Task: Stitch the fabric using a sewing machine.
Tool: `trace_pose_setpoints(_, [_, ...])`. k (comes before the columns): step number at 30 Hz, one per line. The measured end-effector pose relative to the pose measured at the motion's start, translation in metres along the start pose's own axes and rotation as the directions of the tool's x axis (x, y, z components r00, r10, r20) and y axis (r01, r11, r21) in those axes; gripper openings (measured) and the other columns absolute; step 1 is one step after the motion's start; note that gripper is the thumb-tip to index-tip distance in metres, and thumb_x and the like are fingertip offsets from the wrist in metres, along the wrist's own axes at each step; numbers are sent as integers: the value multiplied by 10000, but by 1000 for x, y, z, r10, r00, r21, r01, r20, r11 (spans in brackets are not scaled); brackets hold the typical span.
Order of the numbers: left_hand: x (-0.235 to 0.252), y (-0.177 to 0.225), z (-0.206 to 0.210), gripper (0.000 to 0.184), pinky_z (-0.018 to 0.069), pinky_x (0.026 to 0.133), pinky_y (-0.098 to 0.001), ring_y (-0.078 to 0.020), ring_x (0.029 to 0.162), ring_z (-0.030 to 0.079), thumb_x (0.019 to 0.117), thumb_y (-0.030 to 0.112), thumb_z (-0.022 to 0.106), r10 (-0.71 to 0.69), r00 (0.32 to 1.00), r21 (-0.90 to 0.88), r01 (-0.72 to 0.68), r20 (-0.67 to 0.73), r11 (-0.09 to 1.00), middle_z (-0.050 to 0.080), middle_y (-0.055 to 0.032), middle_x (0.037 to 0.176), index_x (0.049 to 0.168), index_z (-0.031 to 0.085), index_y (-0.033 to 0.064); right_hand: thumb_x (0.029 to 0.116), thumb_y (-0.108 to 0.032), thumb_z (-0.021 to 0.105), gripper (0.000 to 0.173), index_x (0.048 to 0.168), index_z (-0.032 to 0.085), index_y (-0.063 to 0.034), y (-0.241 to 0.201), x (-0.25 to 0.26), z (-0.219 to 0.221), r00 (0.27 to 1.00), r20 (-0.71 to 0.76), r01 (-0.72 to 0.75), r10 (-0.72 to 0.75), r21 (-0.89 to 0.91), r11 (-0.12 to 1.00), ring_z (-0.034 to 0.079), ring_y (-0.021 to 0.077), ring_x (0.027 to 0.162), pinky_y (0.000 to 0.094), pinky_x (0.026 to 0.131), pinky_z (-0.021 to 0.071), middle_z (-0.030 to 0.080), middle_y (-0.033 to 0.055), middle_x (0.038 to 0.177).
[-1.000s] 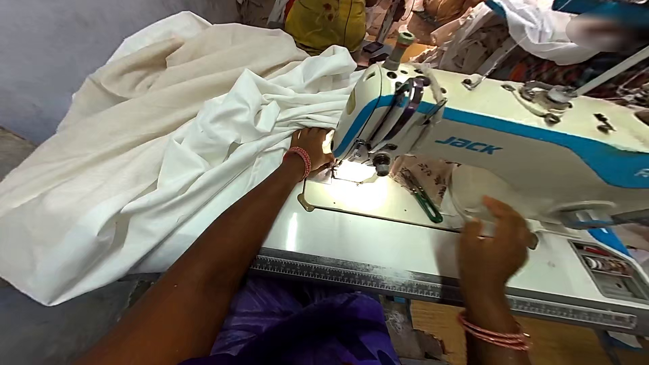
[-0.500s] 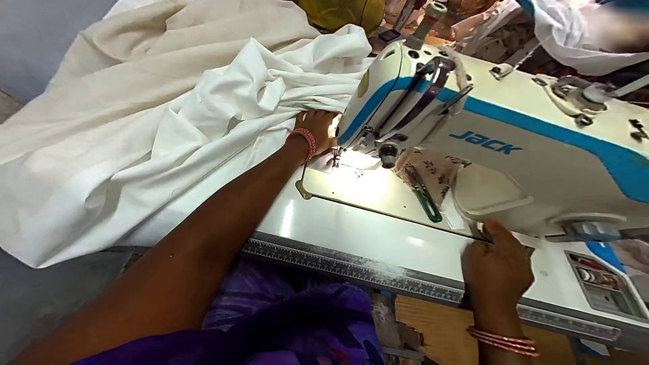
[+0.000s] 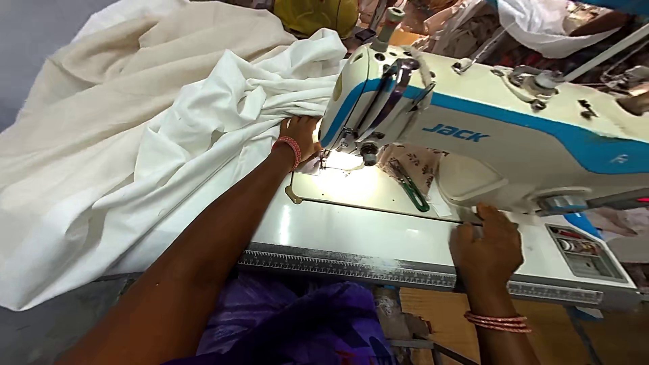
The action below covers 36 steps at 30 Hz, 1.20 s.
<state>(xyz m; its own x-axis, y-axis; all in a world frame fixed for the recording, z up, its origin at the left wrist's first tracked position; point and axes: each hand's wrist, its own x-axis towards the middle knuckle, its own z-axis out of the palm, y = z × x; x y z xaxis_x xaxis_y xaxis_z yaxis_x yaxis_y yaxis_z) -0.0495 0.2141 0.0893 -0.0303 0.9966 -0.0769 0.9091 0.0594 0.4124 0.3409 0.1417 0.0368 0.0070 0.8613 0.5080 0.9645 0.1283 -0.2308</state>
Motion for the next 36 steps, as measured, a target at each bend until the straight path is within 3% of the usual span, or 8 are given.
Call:
trace_pose_setpoints(3, [1, -1, 1, 642, 248, 1183, -625, -404, 1440, 410, 951, 313, 728, 1, 1000, 17, -1, -23, 1000, 507, -211, 1504, 1482, 502, 33, 986, -135, 462, 475, 1362, 546, 143, -19, 5, -7, 995, -80, 63, -57, 72, 995, 421, 556, 1400, 613, 1178, 307, 507, 364, 1444])
trace_pose_setpoints(8, [0, 1, 0, 605, 233, 1195, -624, -390, 1450, 409, 963, 256, 714, -19, 999, -3, 19, -27, 1000, 516, -202, 1503, 1488, 498, 45, 980, 26, 533, 227, 1092, 723, 79, -84, 20, 3, 983, 10, 176, -182, 211, 961, 608, 494, 1207, 607, 1029, 468, 690, 281, 1195])
trace_pose_setpoints(13, [1, -1, 0, 585, 314, 1157, -634, -408, 1410, 461, 942, 191, 720, -36, 996, -50, 32, -86, 998, 550, -206, 1468, 1475, 516, 63, 1005, -131, 657, 329, 1265, 668, 71, -108, 50, 20, 933, 352, 34, -77, 125, 992, 608, 501, 1173, 637, 990, 465, 670, 298, 1217])
trace_pose_setpoints(19, [6, -11, 6, 503, 293, 1160, -624, -429, 1464, 374, 984, 104, 617, 165, 971, -20, -171, -173, 985, 407, -228, 1580, 1479, 537, 86, 1037, -49, 541, 273, 1218, 660, 117, -112, 61, 16, 945, 325, 23, -44, 69, 997, 676, 516, 997, 670, 868, 494, 689, 341, 1049])
trace_pose_setpoints(24, [9, -17, 1, 407, 173, 1212, -645, -400, 1525, 272, 950, -14, 598, 236, 971, 3, -236, -46, 972, 370, -165, 1627, 1335, 684, 89, 1121, -212, 404, 345, 1322, 549, 28, -129, 57, 7, 881, 465, -76, -90, 327, 942, 659, 271, 630, 478, 619, 564, 687, 165, 865])
trace_pose_setpoints(27, [12, -23, 0, 343, 185, 1188, -674, -369, 1535, 269, 1040, 148, 529, 173, 985, 25, -173, -1, 985, 390, -88, 1631, 1338, 693, 192, 1106, -258, 465, 330, 1235, 630, -2, -148, 57, 9, 826, 527, 70, -200, 256, 964, 659, 328, 700, 538, 668, 522, 675, 161, 798])
trace_pose_setpoints(32, [13, -30, 1, 382, 198, 1180, -670, -344, 1510, 324, 1072, 330, 479, 17, 999, 4, -17, -30, 1000, 409, -32, 1626, 1423, 625, 296, 1063, -392, 543, 472, 1286, 633, 13, -183, 70, 24, 747, 649, 226, -145, -43, 973, 694, 439, 1002, 614, 842, 522, 710, 251, 1040])
trace_pose_setpoints(36, [14, -31, 3, 409, 192, 1179, -677, -357, 1506, 327, 1077, 368, 459, -38, 999, 20, 39, -38, 999, 404, -52, 1628, 1464, 578, 311, 1063, -457, 499, 481, 1058, 739, -41, -182, 83, 61, 760, 593, 307, -264, 30, 951, 695, 382, 962, 586, 830, 521, 716, 200, 954])
